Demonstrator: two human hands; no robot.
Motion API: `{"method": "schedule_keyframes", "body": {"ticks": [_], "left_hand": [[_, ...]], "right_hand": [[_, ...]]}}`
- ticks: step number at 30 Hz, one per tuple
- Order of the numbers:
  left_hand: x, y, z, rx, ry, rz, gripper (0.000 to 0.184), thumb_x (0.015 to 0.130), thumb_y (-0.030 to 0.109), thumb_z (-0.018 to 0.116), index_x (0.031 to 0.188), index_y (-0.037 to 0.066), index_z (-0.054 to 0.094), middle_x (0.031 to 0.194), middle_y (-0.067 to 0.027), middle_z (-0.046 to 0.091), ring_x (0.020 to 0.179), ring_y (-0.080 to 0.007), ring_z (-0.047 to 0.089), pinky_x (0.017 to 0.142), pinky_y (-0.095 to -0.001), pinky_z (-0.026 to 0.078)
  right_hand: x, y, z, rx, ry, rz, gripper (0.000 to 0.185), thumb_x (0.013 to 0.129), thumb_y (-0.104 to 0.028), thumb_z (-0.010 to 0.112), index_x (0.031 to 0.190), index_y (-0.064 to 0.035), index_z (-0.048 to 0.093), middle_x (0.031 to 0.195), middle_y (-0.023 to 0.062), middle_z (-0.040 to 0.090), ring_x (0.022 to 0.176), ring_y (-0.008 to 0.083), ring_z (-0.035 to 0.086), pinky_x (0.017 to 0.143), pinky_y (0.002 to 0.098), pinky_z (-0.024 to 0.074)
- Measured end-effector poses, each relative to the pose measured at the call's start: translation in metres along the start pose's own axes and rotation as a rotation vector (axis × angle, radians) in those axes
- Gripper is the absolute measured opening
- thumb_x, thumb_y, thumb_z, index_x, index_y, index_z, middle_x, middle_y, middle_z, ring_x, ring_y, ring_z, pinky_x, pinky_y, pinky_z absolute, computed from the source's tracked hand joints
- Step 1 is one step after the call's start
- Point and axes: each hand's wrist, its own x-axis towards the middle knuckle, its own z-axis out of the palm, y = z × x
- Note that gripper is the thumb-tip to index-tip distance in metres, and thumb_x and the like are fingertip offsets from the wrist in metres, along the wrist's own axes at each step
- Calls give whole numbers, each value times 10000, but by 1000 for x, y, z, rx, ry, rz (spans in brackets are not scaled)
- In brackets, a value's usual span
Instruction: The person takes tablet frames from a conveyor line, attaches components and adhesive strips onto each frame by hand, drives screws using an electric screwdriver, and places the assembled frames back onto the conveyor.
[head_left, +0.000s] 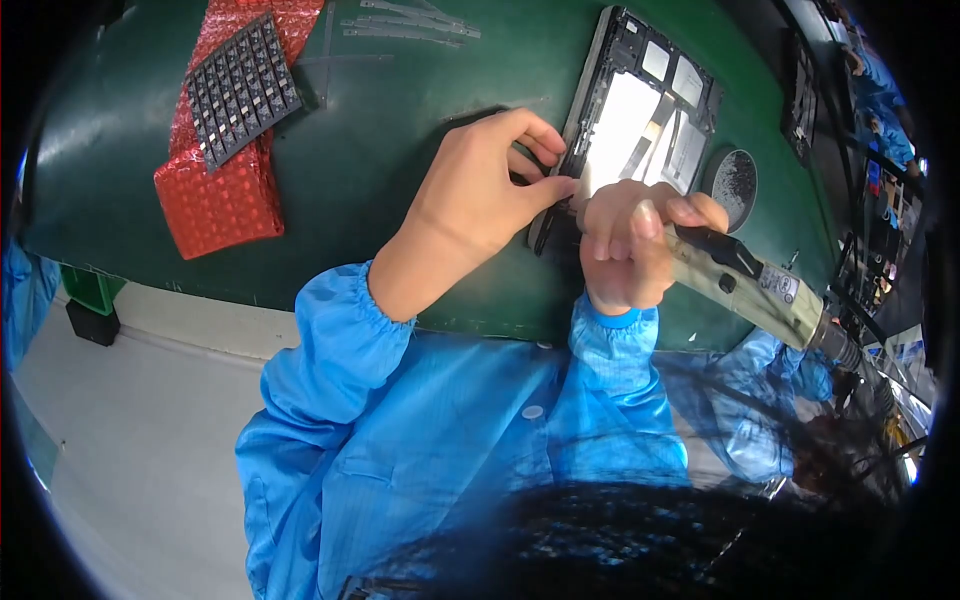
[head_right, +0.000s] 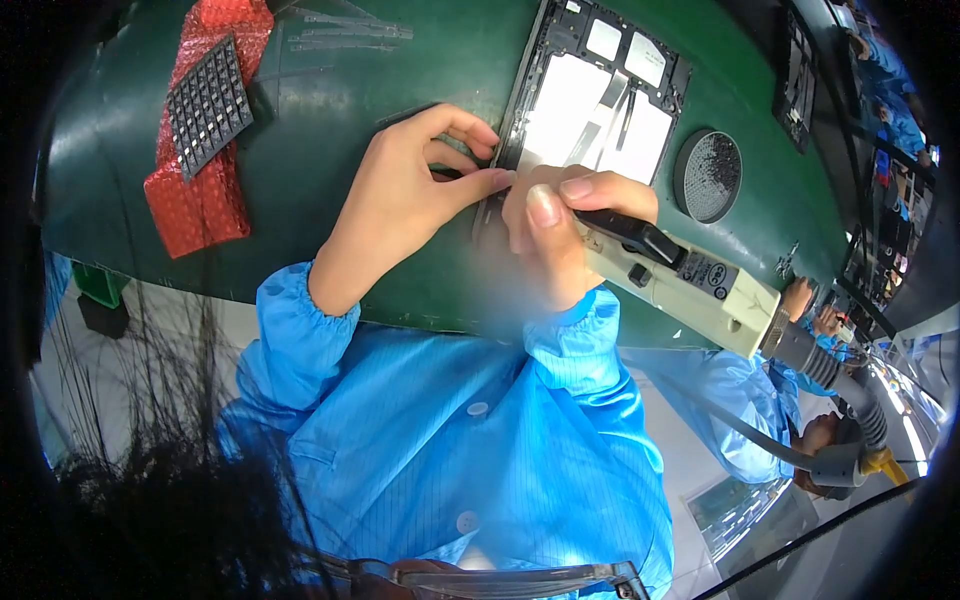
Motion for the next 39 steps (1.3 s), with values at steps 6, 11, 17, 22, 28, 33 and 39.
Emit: {"method": "schedule_keyframes", "body": {"ticks": [6,11,17,22,28,33,39], "left_hand": [[-4,3,5,11,-6,4,307,764,62,790,1011,-24,630,952,-97,679,802,-191,695,674,-290,534],[-5,2,6,19,-7,16,310,763,58,788,1018,-24,631,949,-96,678,803,-187,695,670,-285,533],[-5,3,7,22,-8,27,311,764,59,787,1020,-25,633,947,-99,678,809,-189,697,674,-284,535],[-9,5,15,18,-10,42,306,773,67,780,1026,-25,634,946,-103,675,810,-192,694,692,-294,545],[-12,8,16,34,-28,29,290,784,53,758,1031,-28,630,949,-106,670,824,-191,684,731,-316,557],[-16,6,18,25,12,82,276,768,54,767,992,-34,631,915,-131,688,786,-221,696,689,-318,556],[-16,8,9,-23,24,94,216,797,18,744,971,-31,626,896,-129,669,787,-224,701,671,-320,556]], "right_hand": [[1,5,0,-4,5,15,422,858,18,522,1235,-170,499,1056,-53,652,423,122,414,436,304,360],[0,5,-4,-22,-11,8,418,850,23,519,1225,-162,500,959,-10,645,420,117,408,428,305,365],[-1,2,1,-21,53,33,417,846,37,523,1215,-156,507,842,10,618,420,112,406,422,301,363],[-4,-7,1,-54,87,68,347,848,62,526,1125,-142,479,772,22,555,430,121,414,423,301,365],[-3,-4,7,-163,115,69,312,838,82,565,1019,-117,406,666,47,449,433,127,396,413,288,342],[-8,-2,6,-222,86,46,308,850,94,583,1017,-91,402,640,52,436,431,118,388,398,285,322],[-6,7,1,-156,12,117,320,857,92,604,1056,-87,429,723,63,499,534,133,461,457,280,384]]}}
